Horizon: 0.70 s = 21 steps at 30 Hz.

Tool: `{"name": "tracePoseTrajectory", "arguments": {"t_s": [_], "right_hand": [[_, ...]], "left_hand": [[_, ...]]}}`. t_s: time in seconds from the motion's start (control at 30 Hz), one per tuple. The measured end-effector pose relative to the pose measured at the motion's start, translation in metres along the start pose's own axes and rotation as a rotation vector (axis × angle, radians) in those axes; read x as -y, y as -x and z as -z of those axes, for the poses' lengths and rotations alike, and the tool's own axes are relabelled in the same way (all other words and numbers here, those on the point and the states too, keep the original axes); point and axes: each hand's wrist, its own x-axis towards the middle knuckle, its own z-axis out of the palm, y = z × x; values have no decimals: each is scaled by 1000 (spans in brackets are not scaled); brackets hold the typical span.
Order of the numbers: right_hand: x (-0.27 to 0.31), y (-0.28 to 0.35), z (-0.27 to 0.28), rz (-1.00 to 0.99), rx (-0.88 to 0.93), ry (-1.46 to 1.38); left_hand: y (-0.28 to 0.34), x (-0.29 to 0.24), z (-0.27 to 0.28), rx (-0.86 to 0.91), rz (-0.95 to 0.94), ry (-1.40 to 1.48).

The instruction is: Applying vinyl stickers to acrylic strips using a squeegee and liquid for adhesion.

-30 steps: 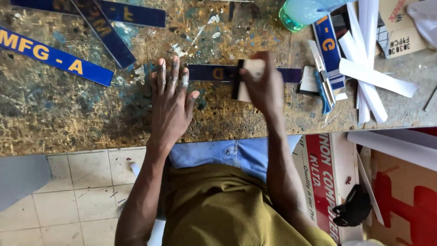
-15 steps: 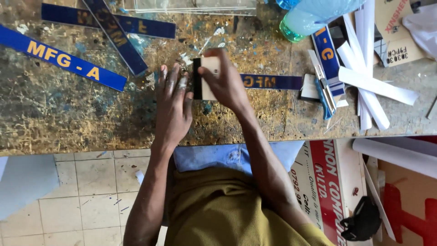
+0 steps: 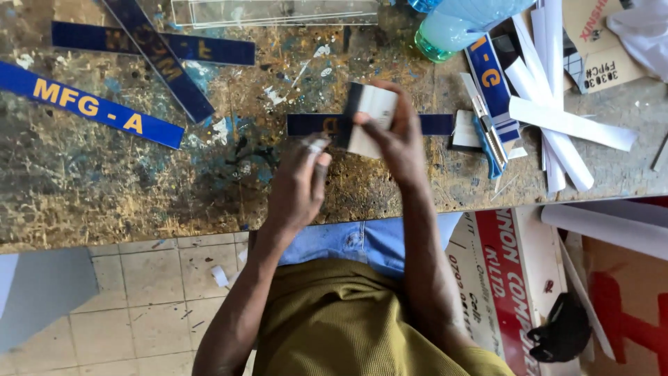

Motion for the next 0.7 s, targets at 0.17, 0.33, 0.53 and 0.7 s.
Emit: {"name": "tracePoseTrajectory", "arguments": {"t_s": [0.17,0.33,0.53,0.7], "right_hand": [[-21,18,56,-103,-123,58],[-42,14,27,32,-100,348],[-14,23,39,-33,-156,337],[-6,48,125,-99,-382,310]], "left_hand": [[-7,-3,-22,64,-262,-521],[-16,-2,-13,151,-222,-513],[-10,6,-6,240,-134,-585],[-10,2,-10,251,-143,-603]]}}
